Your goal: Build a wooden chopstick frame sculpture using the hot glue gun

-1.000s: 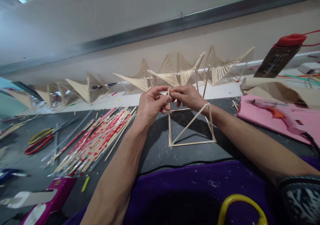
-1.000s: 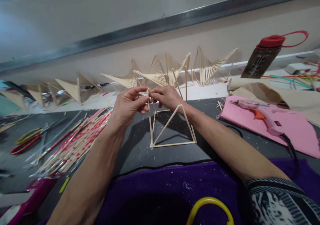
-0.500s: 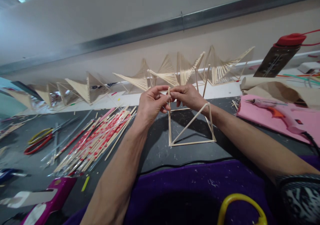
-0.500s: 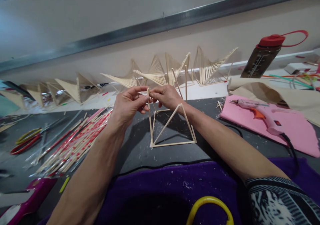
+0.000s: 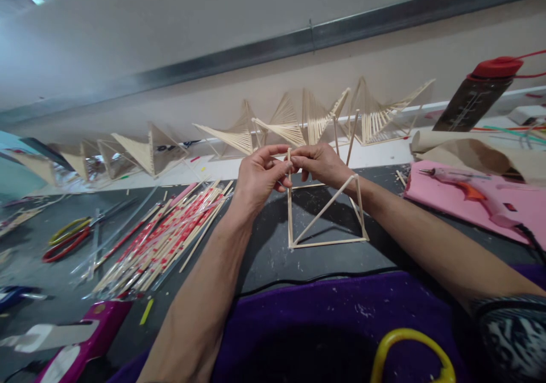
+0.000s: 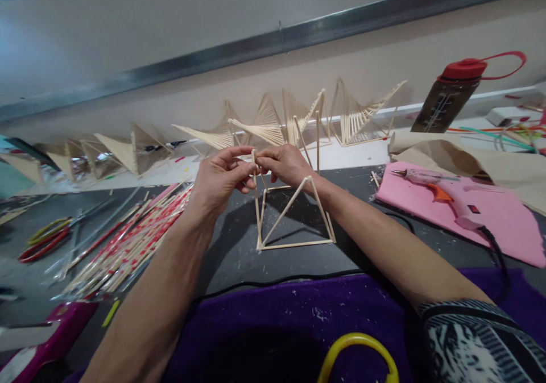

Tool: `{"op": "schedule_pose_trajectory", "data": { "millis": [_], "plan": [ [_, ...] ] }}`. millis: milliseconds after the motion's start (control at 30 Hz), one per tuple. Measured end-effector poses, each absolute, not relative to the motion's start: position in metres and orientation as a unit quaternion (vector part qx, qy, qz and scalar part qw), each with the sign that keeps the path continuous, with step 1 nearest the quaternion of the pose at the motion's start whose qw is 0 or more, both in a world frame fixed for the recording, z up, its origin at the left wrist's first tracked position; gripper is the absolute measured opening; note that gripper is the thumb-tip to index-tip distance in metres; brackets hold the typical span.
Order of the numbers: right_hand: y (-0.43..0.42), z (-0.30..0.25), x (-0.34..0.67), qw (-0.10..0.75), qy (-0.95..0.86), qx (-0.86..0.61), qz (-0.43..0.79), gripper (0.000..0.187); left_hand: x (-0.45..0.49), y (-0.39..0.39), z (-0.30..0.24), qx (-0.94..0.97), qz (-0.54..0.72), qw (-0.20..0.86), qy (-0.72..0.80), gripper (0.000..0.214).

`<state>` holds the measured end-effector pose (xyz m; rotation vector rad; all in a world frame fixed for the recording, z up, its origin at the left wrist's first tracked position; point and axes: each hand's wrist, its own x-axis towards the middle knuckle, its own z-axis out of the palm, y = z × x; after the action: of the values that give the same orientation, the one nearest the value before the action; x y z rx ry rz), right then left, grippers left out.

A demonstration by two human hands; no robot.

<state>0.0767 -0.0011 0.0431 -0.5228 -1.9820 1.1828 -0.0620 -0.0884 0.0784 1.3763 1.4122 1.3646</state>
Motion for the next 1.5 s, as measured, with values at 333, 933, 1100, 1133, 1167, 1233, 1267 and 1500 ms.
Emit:
{"op": "schedule_pose_trajectory", "data": {
  "millis": [333,933,1100,1133,1167,1233,1267,1500],
  "plan": [
    [-0.0001,0.0421,0.0776,0.376,-0.780,-0.206,0.456,0.026,-0.0624,-0.0872,0.0778,0.539,0.531,0.364,0.544,0.046],
    [-0.0031,0.0443,0.0766,0.390,-0.770,-0.201,0.463,0.025,-0.0626,-0.0874,0.0764,0.546,0.530,0.354,0.543,0.048],
    [-0.0039,0.0449,0.0763,0.386,-0.769,-0.206,0.466,0.024,-0.0626,-0.0872,0.0761,0.547,0.528,0.353,0.546,0.047],
    [-0.0040,0.0451,0.0764,0.386,-0.769,-0.207,0.466,0.024,-0.0625,-0.0871,0.0760,0.546,0.527,0.352,0.547,0.047],
    [-0.0041,0.0452,0.0764,0.387,-0.769,-0.206,0.466,0.025,-0.0624,-0.0871,0.0761,0.546,0.528,0.351,0.548,0.046],
    [-0.0039,0.0451,0.0765,0.389,-0.769,-0.204,0.464,0.025,-0.0620,-0.0870,0.0763,0.543,0.529,0.351,0.550,0.046],
    [-0.0037,0.0448,0.0765,0.389,-0.770,-0.203,0.463,0.026,-0.0618,-0.0871,0.0765,0.542,0.529,0.350,0.550,0.045],
    [-0.0020,0.0428,0.0769,0.383,-0.773,-0.210,0.459,0.026,-0.0612,-0.0874,0.0774,0.542,0.532,0.356,0.545,0.043]
  ]
}}
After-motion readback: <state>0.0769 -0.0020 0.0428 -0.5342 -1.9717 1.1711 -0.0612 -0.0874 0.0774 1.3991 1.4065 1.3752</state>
